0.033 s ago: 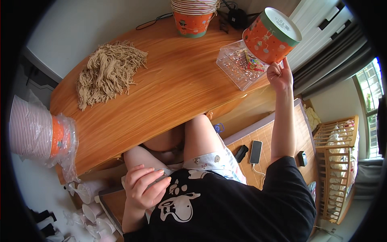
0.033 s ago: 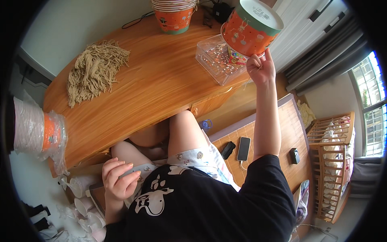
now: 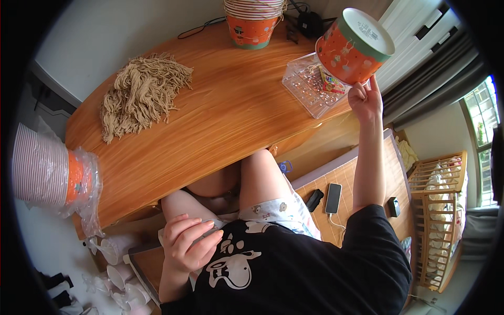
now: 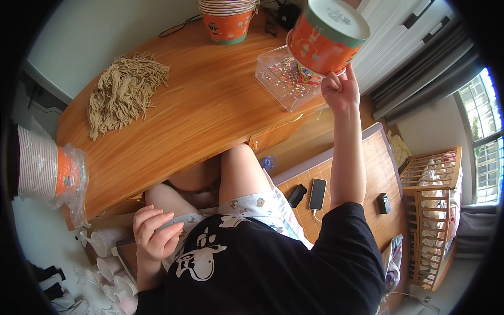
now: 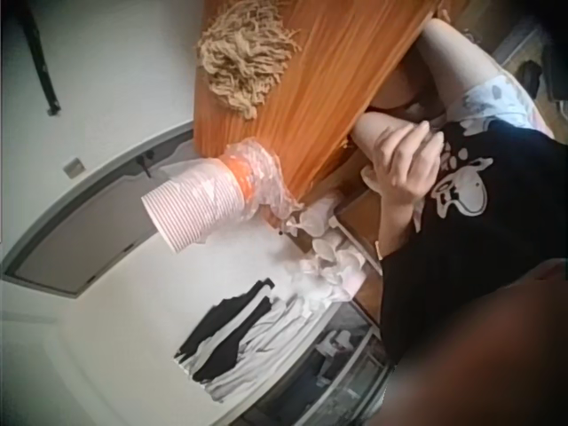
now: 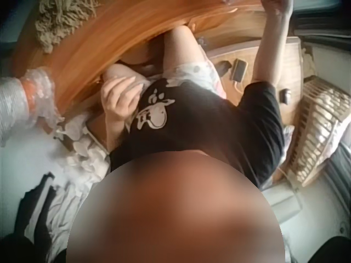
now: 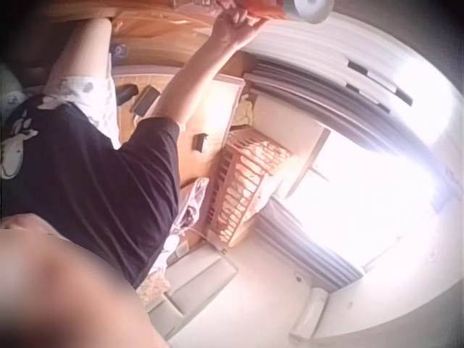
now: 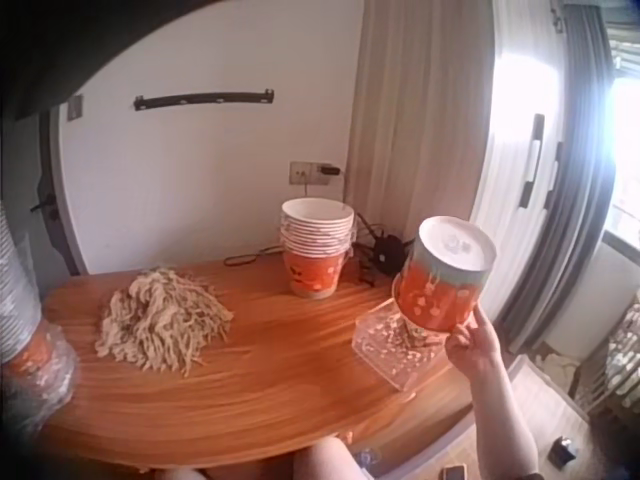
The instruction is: Attaching string handles to paper buckets for packaging.
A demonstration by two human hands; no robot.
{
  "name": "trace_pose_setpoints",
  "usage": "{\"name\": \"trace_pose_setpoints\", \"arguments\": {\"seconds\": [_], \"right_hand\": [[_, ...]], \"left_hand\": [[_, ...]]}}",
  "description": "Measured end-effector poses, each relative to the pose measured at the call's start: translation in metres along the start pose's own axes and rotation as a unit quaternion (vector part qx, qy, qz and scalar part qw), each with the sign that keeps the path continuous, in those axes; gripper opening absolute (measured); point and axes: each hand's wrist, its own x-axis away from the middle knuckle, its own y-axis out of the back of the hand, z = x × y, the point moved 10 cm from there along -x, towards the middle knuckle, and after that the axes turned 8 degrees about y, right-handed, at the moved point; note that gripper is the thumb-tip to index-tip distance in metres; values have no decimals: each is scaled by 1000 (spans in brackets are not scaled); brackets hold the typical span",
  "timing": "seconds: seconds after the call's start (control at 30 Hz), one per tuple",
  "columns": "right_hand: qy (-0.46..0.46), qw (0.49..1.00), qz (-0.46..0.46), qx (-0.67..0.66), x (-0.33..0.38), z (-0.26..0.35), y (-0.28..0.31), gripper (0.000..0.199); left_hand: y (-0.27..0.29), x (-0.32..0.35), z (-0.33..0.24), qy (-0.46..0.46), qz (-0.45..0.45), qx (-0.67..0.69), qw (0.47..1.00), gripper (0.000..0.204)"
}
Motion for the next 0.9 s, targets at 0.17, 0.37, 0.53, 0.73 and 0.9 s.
{"name": "trace_pose_setpoints", "arguments": {"seconds": [0.17,0.37,0.53,0.73,0.9], "right_hand": [[170,916,178,317,78,-47,-65,35],[362,343,590,635,221,-191,-137,19],[378,347,619,594,256,-231,-136,22],[282,493,599,564,248,-254,-138,23],[236,636,511,528,238,-225,-129,18]], "left_hand": [[5,6,6,-9,-32,-9,999,22],[22,21,13,-36,-231,-17,972,104],[3,7,20,60,-213,-29,975,110],[-6,9,41,71,-290,-108,948,98],[-8,15,68,83,-303,-74,947,111]]}}
